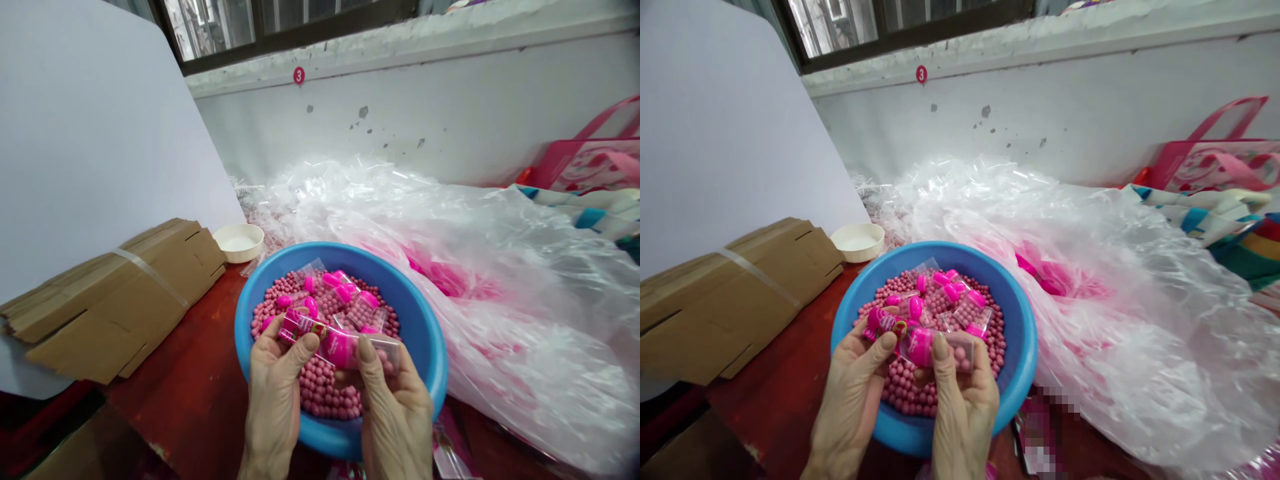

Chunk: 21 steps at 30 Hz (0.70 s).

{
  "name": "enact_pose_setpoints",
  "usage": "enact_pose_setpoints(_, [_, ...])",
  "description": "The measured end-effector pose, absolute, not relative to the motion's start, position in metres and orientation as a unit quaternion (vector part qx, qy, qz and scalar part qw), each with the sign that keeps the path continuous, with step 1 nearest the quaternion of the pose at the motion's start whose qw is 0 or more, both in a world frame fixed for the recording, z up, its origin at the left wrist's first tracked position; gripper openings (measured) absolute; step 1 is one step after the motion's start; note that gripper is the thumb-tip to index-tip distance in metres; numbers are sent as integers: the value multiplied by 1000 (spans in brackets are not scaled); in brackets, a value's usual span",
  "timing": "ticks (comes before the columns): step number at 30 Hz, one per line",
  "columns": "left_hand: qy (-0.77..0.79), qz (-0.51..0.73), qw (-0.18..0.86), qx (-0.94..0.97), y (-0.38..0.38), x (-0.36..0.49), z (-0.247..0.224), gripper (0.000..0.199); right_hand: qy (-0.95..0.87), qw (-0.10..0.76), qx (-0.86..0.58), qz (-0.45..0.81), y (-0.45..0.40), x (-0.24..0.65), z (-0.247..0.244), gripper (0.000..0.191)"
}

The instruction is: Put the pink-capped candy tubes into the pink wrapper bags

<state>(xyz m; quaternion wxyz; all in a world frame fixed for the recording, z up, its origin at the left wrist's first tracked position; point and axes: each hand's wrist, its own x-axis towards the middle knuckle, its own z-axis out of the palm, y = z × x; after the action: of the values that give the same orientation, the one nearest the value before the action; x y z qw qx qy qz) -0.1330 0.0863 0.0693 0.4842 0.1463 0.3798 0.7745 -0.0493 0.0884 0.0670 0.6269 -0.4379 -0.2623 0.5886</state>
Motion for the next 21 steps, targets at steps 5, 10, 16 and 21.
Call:
enact_pose_setpoints(5, [392,763,494,144,87,-129,70,37,-260,634,-451,571,89,-50,65,31])
enact_pose_setpoints(10, [386,762,493,163,84,-124,70,44,-268,648,-463,543,89,-51,63,30])
enact_pose_setpoints(16, [385,758,497,174,82,-123,71,57,-252,653,-472,537,87,-51,66,29])
enact_pose_setpoints(21, [402,770,463,178,82,-119,68,55,-223,660,-462,548,87,-53,69,31])
